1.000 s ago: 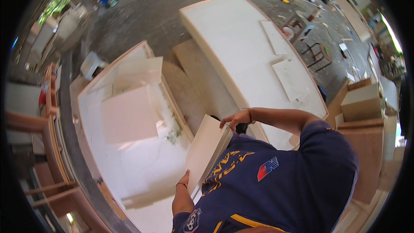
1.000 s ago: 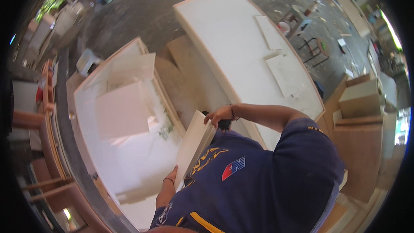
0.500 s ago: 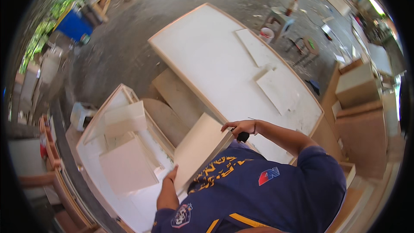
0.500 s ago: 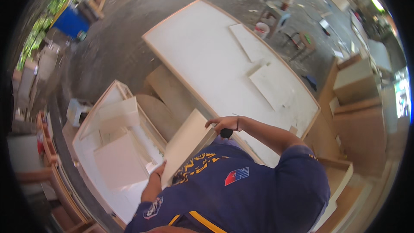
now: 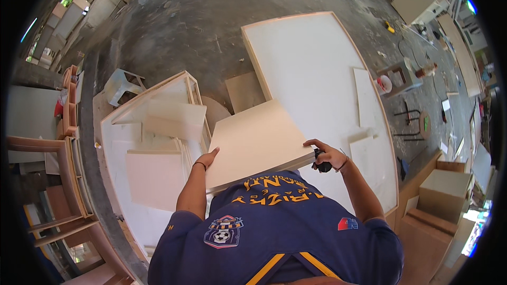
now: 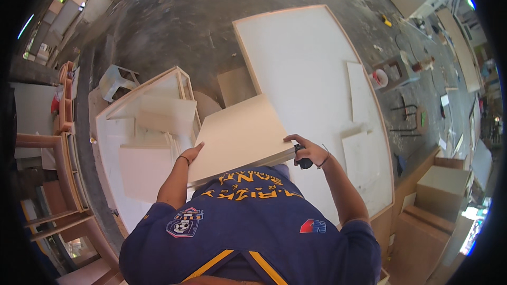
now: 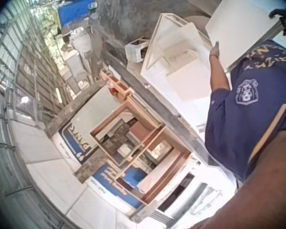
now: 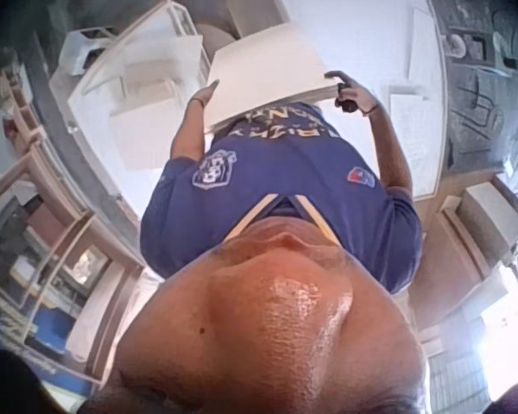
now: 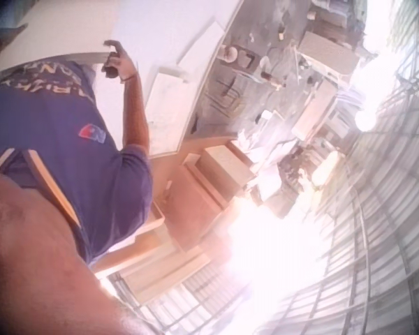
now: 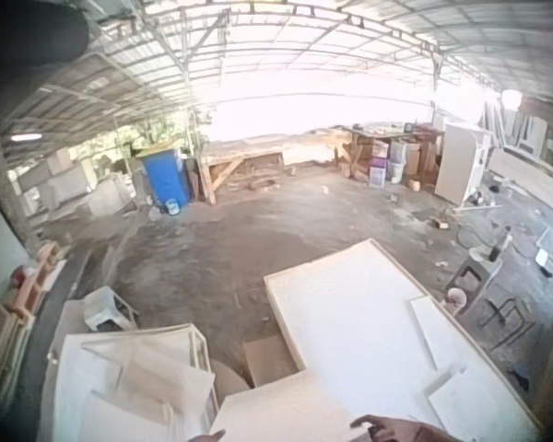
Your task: The person measures a white panel using a tape measure, retrieves hardware from a box, and then attaches hinges to a cabinet door using a power drill.
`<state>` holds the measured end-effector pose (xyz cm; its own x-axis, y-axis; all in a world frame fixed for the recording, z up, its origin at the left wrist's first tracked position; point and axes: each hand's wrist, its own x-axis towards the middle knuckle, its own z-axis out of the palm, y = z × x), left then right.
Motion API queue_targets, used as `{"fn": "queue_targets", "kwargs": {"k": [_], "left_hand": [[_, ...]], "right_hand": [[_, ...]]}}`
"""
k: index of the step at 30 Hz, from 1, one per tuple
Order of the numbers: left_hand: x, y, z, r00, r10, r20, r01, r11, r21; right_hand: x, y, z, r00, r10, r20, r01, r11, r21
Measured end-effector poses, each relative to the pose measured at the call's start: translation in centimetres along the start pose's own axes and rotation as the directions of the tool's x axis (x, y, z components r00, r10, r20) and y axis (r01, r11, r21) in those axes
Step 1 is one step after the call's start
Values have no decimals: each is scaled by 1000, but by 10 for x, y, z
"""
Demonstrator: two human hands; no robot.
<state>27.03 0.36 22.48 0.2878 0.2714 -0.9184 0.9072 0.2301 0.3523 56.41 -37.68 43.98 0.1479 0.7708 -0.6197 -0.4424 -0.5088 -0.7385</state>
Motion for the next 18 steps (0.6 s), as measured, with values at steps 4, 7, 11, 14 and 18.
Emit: {"fn": "queue_targets", "kwargs": {"k": [4, 7, 11, 14, 18], "left_hand": [[44, 60, -39, 999, -32, 12, 31, 998, 53], [66, 111, -77, 998, -15, 61, 11, 998, 64], [59, 192, -124, 998, -61, -4, 61, 983, 176], [90, 244, -157, 1000, 3, 2, -3, 991, 130], [137, 331, -185, 992, 118, -35, -102, 950, 294]], "right_hand": [[56, -49, -24, 1000, 17, -5, -17, 1000, 3], [92, -78, -30, 999, -46, -17, 47, 998, 34], [140, -123, -44, 997, -63, -48, 68, 992, 104], [171, -158, -56, 997, -46, -63, 53, 991, 120], [221, -191, -89, 989, -89, -115, 108, 981, 163]]}}
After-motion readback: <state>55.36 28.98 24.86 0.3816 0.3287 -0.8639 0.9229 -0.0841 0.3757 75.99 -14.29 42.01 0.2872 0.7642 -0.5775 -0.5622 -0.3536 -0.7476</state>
